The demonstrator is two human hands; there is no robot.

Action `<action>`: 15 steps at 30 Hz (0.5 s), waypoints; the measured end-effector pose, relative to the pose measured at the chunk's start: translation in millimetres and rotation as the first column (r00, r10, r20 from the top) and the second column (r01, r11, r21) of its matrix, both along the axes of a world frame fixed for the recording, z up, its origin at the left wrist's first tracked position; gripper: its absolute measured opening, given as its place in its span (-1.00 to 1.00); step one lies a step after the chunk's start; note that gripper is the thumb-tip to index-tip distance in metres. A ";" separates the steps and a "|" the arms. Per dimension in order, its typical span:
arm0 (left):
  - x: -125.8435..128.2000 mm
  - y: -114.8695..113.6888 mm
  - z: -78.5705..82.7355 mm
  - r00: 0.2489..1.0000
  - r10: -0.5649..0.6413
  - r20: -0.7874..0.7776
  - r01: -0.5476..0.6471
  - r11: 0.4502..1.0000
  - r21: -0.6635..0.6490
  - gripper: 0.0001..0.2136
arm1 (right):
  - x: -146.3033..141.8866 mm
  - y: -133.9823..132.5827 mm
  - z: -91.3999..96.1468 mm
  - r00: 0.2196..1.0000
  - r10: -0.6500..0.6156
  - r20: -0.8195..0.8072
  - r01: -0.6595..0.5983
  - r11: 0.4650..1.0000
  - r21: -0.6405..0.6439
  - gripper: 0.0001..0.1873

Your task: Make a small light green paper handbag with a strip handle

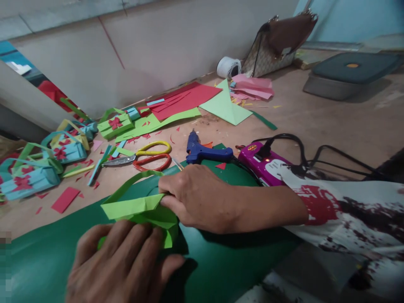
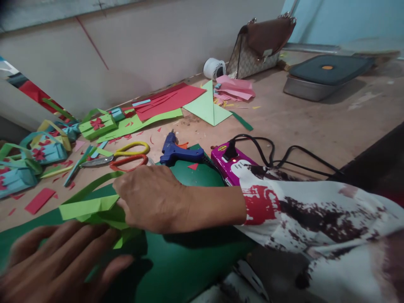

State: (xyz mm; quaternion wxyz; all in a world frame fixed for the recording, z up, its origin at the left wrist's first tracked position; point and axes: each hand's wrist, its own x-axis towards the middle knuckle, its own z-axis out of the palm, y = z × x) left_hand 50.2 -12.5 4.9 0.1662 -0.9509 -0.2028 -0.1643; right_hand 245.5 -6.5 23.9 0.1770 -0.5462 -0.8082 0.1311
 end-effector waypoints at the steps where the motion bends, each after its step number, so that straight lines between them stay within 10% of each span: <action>1: 5.6 1.0 0.2 1.000 0.001 -0.005 -0.001 0.999 -0.046 -0.82 | -0.4 -0.1 -0.5 1.000 0.002 0.001 -0.002 1.000 0.003 -0.88; 7: 11.1 2.9 -3.7 0.999 0.032 -0.037 -0.041 0.953 -0.299 -0.88 | -0.7 0.7 -3.7 1.000 0.017 -0.016 -0.016 0.999 0.031 -0.88; 15: 8.0 0.3 -7.8 1.000 0.024 -0.007 -0.025 0.948 -0.318 -0.92 | 0.7 0.7 -4.1 0.999 0.016 -0.029 -0.016 1.000 0.000 -0.88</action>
